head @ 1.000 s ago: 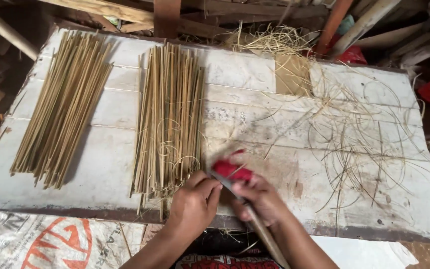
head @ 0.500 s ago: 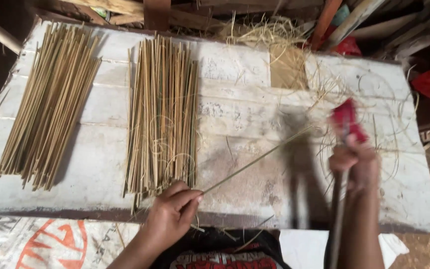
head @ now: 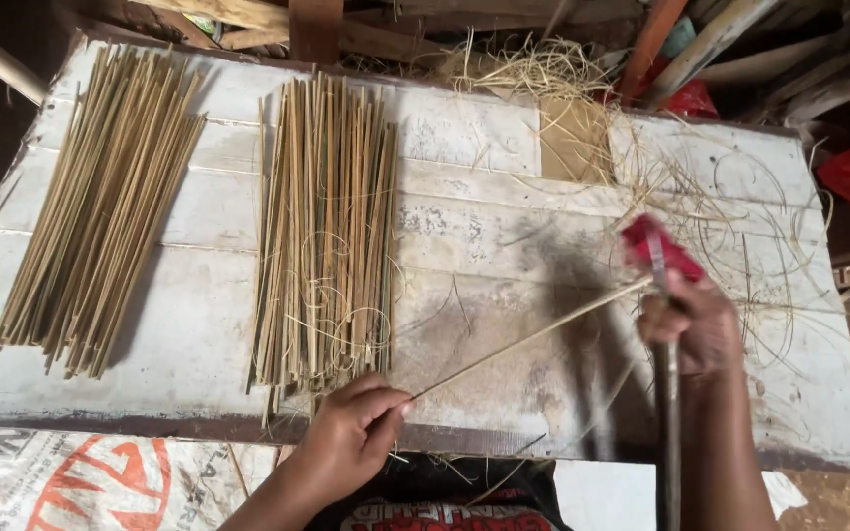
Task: The person uses a red-handled knife to peel the outer layer off thin bamboo sticks. They hold each stick with their left hand and scrape the knife along its length with their right hand, creating thin shavings. The peeled sticks are placed in a pile on the table.
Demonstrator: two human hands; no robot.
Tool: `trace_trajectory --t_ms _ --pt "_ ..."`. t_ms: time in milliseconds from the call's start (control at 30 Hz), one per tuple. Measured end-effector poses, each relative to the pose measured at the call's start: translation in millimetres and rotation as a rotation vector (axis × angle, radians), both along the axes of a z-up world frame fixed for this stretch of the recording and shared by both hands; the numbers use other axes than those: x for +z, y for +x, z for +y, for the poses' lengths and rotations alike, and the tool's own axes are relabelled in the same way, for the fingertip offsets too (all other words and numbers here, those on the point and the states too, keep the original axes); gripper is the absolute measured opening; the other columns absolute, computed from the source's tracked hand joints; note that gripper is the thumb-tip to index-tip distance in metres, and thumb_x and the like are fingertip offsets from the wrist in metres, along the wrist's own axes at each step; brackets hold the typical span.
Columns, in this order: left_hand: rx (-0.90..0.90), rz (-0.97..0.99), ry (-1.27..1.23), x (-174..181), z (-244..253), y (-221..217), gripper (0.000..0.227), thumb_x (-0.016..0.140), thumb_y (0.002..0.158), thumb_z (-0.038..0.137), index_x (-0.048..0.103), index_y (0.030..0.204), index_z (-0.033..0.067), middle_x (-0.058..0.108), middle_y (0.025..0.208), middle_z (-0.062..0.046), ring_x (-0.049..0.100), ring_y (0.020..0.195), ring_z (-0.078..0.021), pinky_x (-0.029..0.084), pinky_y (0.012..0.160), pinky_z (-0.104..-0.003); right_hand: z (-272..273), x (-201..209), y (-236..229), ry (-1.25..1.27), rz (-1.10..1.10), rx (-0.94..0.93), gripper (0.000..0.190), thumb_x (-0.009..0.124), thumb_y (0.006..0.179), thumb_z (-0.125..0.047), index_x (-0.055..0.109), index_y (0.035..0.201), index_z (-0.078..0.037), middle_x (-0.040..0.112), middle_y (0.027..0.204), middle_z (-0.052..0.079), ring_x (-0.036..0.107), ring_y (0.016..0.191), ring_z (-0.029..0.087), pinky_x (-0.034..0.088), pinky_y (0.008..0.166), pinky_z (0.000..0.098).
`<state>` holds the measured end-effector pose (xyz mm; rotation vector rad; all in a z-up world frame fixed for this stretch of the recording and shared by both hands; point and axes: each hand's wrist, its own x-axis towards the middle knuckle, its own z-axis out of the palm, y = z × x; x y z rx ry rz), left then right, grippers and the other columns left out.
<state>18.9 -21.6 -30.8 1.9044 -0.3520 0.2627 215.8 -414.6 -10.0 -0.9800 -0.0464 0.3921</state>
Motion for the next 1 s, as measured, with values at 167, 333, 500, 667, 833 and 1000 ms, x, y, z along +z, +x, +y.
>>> trace_trajectory --t_ms 167,333,500,667,833,1000 --pt "0.044 0.156 0.014 -6.7 -18.5 17.7 0.019 0.055 0.089 -0.007 0.071 0.095 -0.0006 0.067 0.078 -0.005 0.061 0.06 -0.0099 0.053 0.046 -0.015 89.6 -49.8 -60.9 -0.508 0.075 -0.044 0.012 0.063 0.095 -0.012 0.063 0.083 -0.014 0.049 0.056 -0.004 0.04 0.041 0.007 0.027 0.036 0.0232" --pt "0.026 0.147 -0.025 -5.0 -25.0 18.4 0.011 0.059 0.092 0.0 0.069 0.092 0.0015 0.069 0.081 -0.007 0.047 0.043 -0.0073 0.041 0.033 -0.019 138.1 -16.8 -85.3 -0.105 0.043 0.604 0.021 0.052 0.106 -0.007 0.064 0.118 0.006 0.065 0.059 0.008 0.06 0.044 0.016 0.051 0.042 0.0268" --pt "-0.085 0.232 -0.082 4.3 3.8 3.7 0.01 0.062 0.091 0.001 0.072 0.092 0.0033 0.06 0.073 -0.002 0.048 0.054 -0.0095 0.039 0.041 -0.024 37.5 -3.3 -5.8 -0.412 0.112 -0.025 0.022 0.066 0.093 -0.011 0.063 0.114 -0.009 0.055 0.054 0.004 0.047 0.031 0.013 0.04 0.024 0.0304" --pt "-0.037 0.433 -0.104 4.1 2.0 -6.8 0.029 0.061 0.088 -0.003 0.072 0.112 0.0073 0.07 0.084 -0.004 0.053 0.053 -0.0065 0.051 0.043 -0.018 0.8 -5.9 10.1 -0.49 -0.028 -0.186 0.025 0.054 0.097 -0.015 0.063 0.12 -0.011 0.048 0.061 -0.011 0.033 0.041 -0.001 0.023 0.034 0.0189" --pt "-0.02 0.376 -0.118 8.9 -20.2 13.9 0.033 0.06 0.09 -0.002 0.071 0.12 0.0056 0.066 0.079 -0.002 0.055 0.057 -0.0075 0.049 0.046 -0.021 129.5 -18.4 -83.5 -0.811 -0.038 0.018 0.019 0.066 0.07 -0.006 0.069 0.051 -0.004 0.066 0.048 0.01 0.062 0.044 0.017 0.048 0.047 0.0295" --pt "-0.077 0.465 -0.066 20.2 -5.6 8.3 0.02 0.057 0.092 -0.001 0.073 0.103 0.0046 0.063 0.072 0.001 0.051 0.055 -0.0076 0.043 0.044 -0.02 109.1 -17.8 -54.1 -0.099 0.142 0.29 0.053 0.065 0.087 0.005 0.054 0.138 0.015 0.076 0.087 0.025 0.064 0.038 0.017 0.054 0.029 0.0299"
